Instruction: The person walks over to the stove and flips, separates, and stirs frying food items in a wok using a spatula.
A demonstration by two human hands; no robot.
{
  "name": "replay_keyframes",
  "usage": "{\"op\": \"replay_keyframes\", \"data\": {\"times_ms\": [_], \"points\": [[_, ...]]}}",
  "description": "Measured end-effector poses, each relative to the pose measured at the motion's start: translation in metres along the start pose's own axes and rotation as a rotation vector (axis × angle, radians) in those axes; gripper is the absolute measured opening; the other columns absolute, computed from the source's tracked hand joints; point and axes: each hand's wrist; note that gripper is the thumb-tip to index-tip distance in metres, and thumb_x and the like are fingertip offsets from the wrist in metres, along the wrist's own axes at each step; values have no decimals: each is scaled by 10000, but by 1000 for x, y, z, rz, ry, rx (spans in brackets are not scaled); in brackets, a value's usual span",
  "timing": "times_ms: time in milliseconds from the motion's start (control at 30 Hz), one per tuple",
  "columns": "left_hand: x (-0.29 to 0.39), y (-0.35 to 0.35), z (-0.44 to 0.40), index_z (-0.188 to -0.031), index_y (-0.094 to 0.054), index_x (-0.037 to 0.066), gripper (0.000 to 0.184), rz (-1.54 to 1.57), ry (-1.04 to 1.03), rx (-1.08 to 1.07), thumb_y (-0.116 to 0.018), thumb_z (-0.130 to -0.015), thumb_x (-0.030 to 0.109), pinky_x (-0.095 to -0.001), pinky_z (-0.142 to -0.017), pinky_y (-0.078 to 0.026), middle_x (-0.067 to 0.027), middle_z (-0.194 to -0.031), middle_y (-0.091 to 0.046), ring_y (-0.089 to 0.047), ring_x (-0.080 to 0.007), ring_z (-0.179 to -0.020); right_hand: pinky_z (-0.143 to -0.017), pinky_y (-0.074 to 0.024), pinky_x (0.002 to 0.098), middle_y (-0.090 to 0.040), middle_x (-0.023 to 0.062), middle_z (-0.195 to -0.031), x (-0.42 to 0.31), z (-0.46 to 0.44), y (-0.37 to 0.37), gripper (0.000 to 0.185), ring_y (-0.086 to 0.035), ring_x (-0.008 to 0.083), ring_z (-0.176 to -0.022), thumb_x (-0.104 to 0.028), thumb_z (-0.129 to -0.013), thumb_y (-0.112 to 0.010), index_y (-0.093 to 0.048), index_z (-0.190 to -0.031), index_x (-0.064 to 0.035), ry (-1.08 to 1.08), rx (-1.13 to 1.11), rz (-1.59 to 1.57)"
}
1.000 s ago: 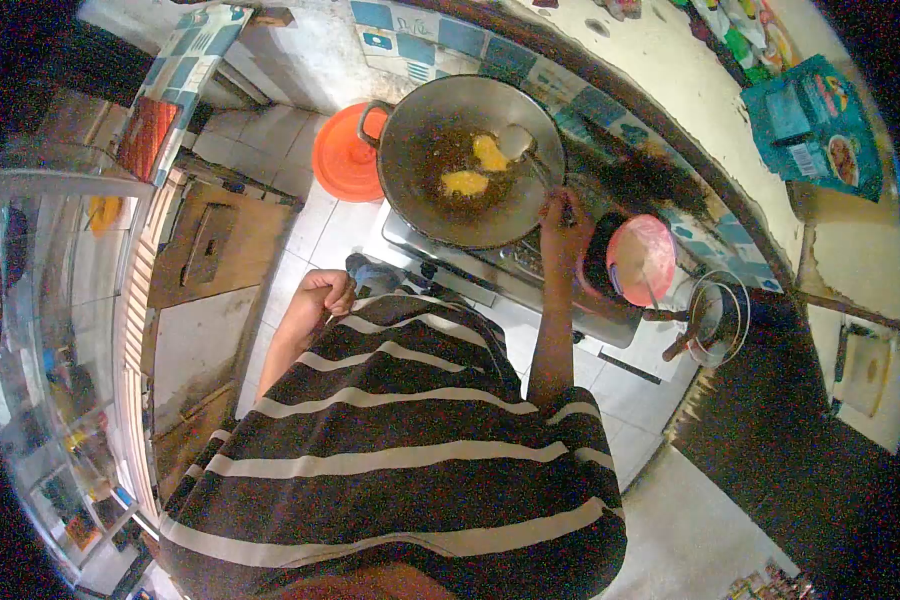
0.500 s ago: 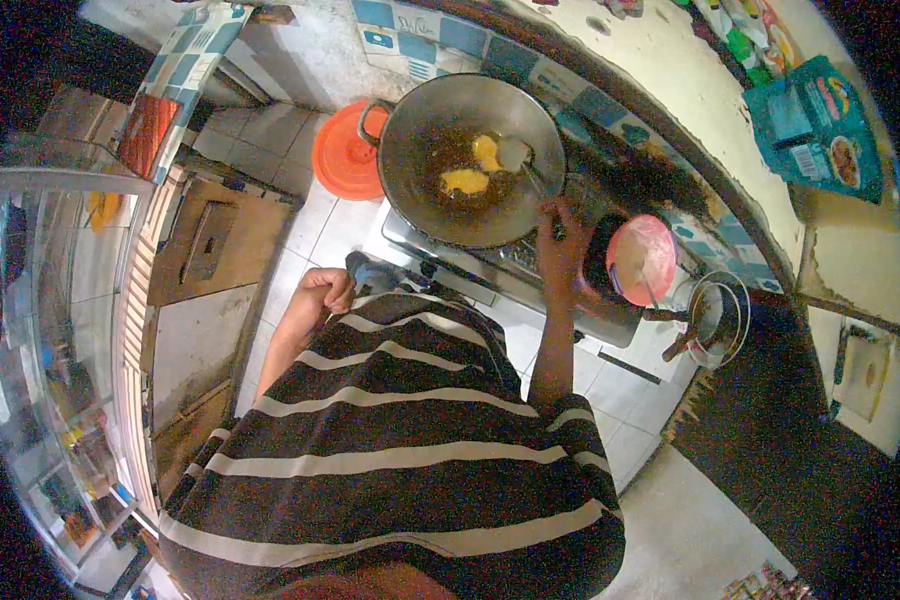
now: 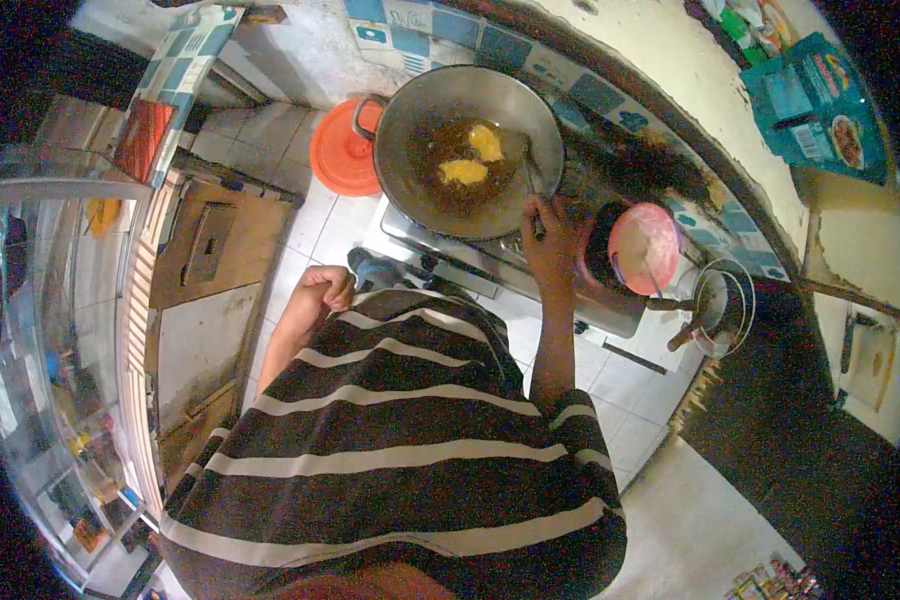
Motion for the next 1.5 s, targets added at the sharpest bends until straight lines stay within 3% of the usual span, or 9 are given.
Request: {"op": "replay_keyframes", "data": {"times_ms": [167,267,633,767,967,1067,1367,1467,1500], "points": [[3,-5,2,-543,-360,88,237,0,9,26,-405,-722,-61,-226,-487,-220,11,-543,-368,-303,-82,-510,-993,-289,447,-589,56,-864,-27,-6,17,65,-557,237,-860,-60,-824,-577,-574,-886,-74,-62,-44,-155],[1,-5,1,-541,-356,86,239,14,16,13,-391,-714,-76,-226,-485,-212,14,-543,-361,-293,-77,-511,-847,-445,381,-611,103,-910,-25,-6,16,104,-592,298,-889,-63,-815,-607,-587,-917,-67,50,-101,-121],[-2,-1,-1,-541,-356,82,243,21,22,5,-387,-716,-83,-231,-479,-201,12,-548,-357,-281,-76,-509,-817,-471,358,-618,113,-899,-26,2,15,63,-609,268,-868,-53,-844,-579,-582,-905,-34,29,-176,-205],[-2,0,-3,-538,-362,93,242,-11,15,-9,-410,-709,-71,-232,-481,-221,4,-535,-367,-310,-89,-502,-841,-466,336,-633,101,-895,-19,5,21,75,-617,227,-883,-64,-853,-577,-593,-913,-23,-103,-180,-371],[3,-4,-4,-537,-367,97,243,-13,31,-7,-416,-711,-66,-232,-482,-229,-4,-532,-381,-317,-96,-499,-832,-465,309,-645,96,-912,-28,0,31,97,-613,217,-892,-67,-857,-570,-609,-935,-24,-163,-146,-244],[3,-5,-4,-538,-370,97,246,-20,33,4,-419,-720,-62,-229,-482,-232,-4,-536,-388,-319,-95,-500,-1022,-293,367,-643,47,-805,-27,1,25,79,-613,194,-796,-102,-879,-569,-580,-851,-30,-168,-29,-302],[0,-3,-4,-550,-360,91,247,21,21,8,-396,-738,-67,-230,-479,-206,19,-543,-350,-285,-75,-507,-679,-486,325,-653,158,-754,-22,-10,9,312,-631,228,-726,-252,-890,-594,-631,-876,57,-284,103,19],[0,-3,-4,-551,-360,90,245,10,18,10,-397,-735,-67,-229,-480,-203,19,-543,-349,-282,-76,-507,-695,-483,342,-663,170,-784,-22,-26,9,314,-637,257,-727,-266,-895,-588,-634,-883,45,-503,-85,-164],[0,-3,-4,-551,-360,90,243,8,16,11,-398,-733,-67,-229,-480,-202,18,-544,-350,-281,-77,-507,-693,-484,343,-664,170,-785,-19,-30,6,311,-636,258,-723,-266,-895,-585,-635,-883,41,-444,-39,-155]]}}
Point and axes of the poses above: each hand's wrist, its own z-axis away from the middle knuckle, its own y-axis out of the back of the hand, x = y × z
